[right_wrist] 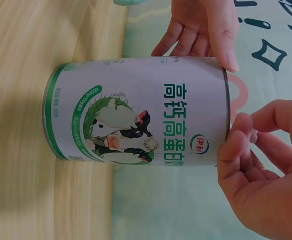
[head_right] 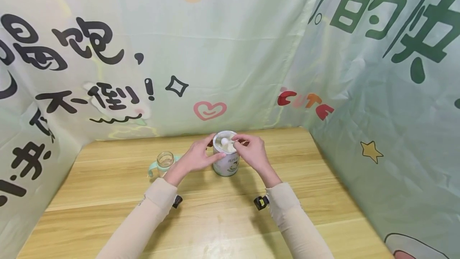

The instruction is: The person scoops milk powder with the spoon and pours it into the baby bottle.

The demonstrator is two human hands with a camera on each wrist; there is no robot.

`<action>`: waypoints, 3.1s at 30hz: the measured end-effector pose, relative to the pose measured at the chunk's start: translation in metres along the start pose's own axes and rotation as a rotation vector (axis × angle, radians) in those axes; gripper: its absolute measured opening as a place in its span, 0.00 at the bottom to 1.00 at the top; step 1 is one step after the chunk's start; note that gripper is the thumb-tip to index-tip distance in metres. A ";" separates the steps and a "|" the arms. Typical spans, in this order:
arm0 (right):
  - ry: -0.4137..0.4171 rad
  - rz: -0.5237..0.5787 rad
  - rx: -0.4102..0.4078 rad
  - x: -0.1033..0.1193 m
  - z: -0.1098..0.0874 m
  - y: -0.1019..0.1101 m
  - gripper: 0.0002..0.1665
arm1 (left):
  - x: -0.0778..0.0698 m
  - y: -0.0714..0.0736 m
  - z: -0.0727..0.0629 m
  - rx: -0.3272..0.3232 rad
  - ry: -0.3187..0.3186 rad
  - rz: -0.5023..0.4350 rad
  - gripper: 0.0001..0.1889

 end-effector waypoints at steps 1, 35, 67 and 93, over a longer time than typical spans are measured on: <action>0.007 -0.015 0.001 0.000 0.000 -0.001 0.15 | 0.000 0.000 0.000 -0.002 0.000 0.000 0.47; 0.197 -0.298 -0.075 0.012 0.002 -0.001 0.11 | 0.000 -0.001 0.001 -0.031 0.005 -0.044 0.43; -0.074 -0.002 -0.048 0.012 0.000 -0.002 0.18 | 0.001 0.001 0.002 -0.028 -0.013 -0.038 0.43; -0.105 0.263 -0.154 -0.001 0.006 0.004 0.15 | 0.001 0.000 0.001 -0.022 0.000 -0.070 0.42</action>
Point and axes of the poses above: each hand's wrist, its own z-axis towards the middle knuckle, its own y-axis out of the back of the hand, x = y × z, the point moved 4 cm from there along z, towards the middle knuckle, and after that the axes turned 10 degrees about z, right-handed, at the moved point
